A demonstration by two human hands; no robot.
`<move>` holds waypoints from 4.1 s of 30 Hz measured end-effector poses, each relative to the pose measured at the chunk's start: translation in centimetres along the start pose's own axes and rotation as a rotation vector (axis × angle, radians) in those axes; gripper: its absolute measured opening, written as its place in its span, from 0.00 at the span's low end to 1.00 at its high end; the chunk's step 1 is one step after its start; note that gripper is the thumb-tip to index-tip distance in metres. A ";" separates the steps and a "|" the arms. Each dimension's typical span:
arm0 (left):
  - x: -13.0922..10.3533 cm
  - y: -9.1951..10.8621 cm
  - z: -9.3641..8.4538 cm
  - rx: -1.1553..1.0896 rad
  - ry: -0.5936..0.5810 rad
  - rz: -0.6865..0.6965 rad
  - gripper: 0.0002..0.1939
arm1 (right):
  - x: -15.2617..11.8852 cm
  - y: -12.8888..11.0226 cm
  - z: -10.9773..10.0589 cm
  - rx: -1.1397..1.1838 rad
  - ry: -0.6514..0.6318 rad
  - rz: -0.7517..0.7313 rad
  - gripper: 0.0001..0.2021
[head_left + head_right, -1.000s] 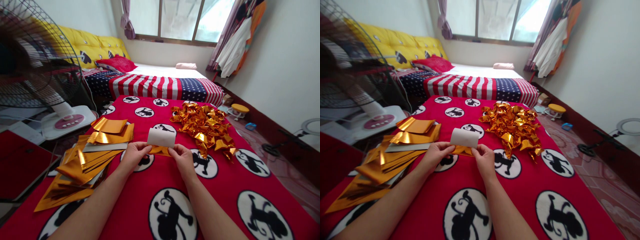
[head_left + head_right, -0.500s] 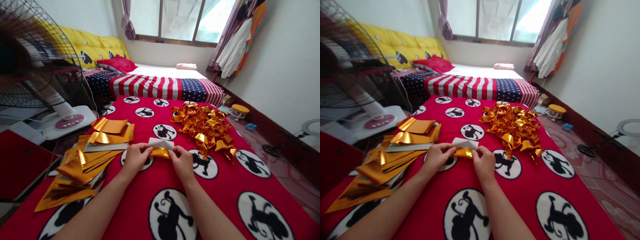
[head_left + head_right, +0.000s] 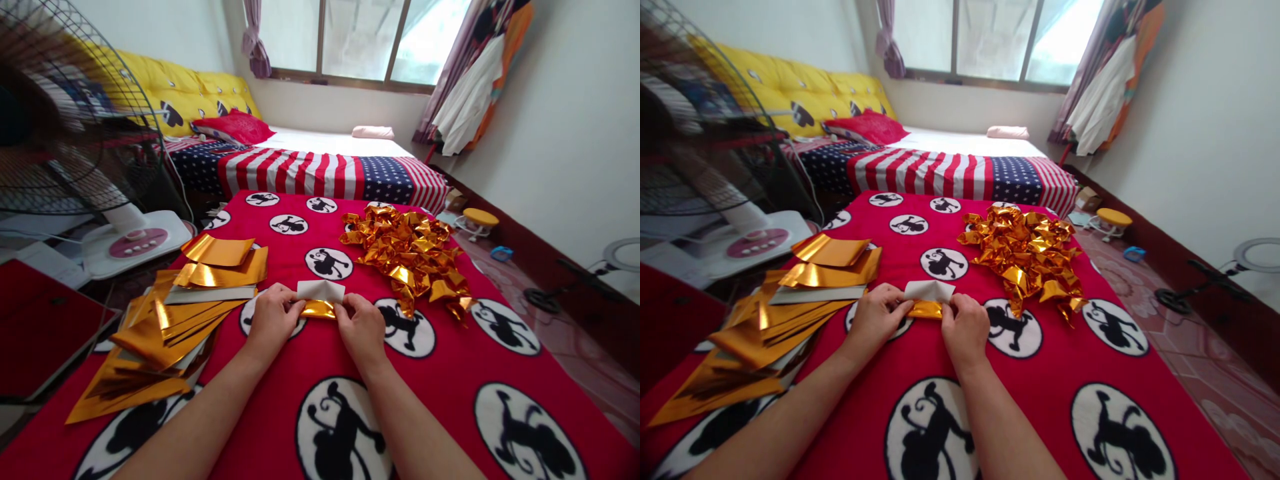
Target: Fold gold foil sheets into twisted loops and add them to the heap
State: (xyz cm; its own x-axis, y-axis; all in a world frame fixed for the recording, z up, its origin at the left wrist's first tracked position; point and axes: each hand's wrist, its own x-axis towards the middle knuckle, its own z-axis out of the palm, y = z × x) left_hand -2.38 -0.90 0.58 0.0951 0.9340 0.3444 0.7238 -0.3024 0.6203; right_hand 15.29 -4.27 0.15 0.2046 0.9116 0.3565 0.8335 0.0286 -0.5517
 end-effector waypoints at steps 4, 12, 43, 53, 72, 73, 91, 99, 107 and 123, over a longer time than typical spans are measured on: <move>0.0 0.2 0.1 0.040 -0.005 0.004 0.05 | -0.2 -0.1 0.0 -0.049 0.005 -0.011 0.07; -0.3 0.6 0.4 0.077 -0.001 -0.050 0.05 | -0.2 -0.6 0.1 -0.137 -0.002 -0.013 0.04; 0.4 1.1 -0.6 -0.002 -0.248 0.015 0.06 | -0.1 -2.2 -0.2 -0.157 -0.114 0.021 0.09; 0.3 0.7 -0.3 -0.025 -0.235 0.047 0.06 | -1.0 -2.9 0.3 -0.285 -0.105 0.002 0.13; 0.1 0.7 0.0 -0.006 -0.220 0.076 0.07 | -3.5 -3.9 0.1 -0.113 -0.268 -0.382 0.28; 0.1 0.6 0.0 -0.010 -0.218 0.074 0.07 | -3.7 -3.7 0.2 -0.159 -0.309 -0.348 0.30; -2.0 6.2 -0.5 -0.175 -0.564 0.493 0.37 | -4.6 -1.3 -0.1 -0.380 -0.344 -0.241 0.29; -1.7 4.6 1.1 -0.074 -0.692 0.457 0.42 | -4.4 -2.2 -0.9 -0.445 -0.436 -0.215 0.29; -1.9 2.9 0.4 0.118 -0.662 0.361 0.45 | -4.5 -2.1 -1.3 -0.451 -0.417 -0.206 0.34; -1.7 1.2 -0.6 0.419 -0.574 0.339 0.42 | -3.1 -2.9 -1.0 0.169 -0.332 -0.284 0.29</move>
State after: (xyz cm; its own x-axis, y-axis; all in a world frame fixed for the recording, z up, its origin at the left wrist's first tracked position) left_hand -2.11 -3.00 1.16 0.6121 0.7905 -0.0213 0.7788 -0.5980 0.1895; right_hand 12.74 -7.62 1.45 -0.2174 0.9392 0.2659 0.7322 0.3371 -0.5919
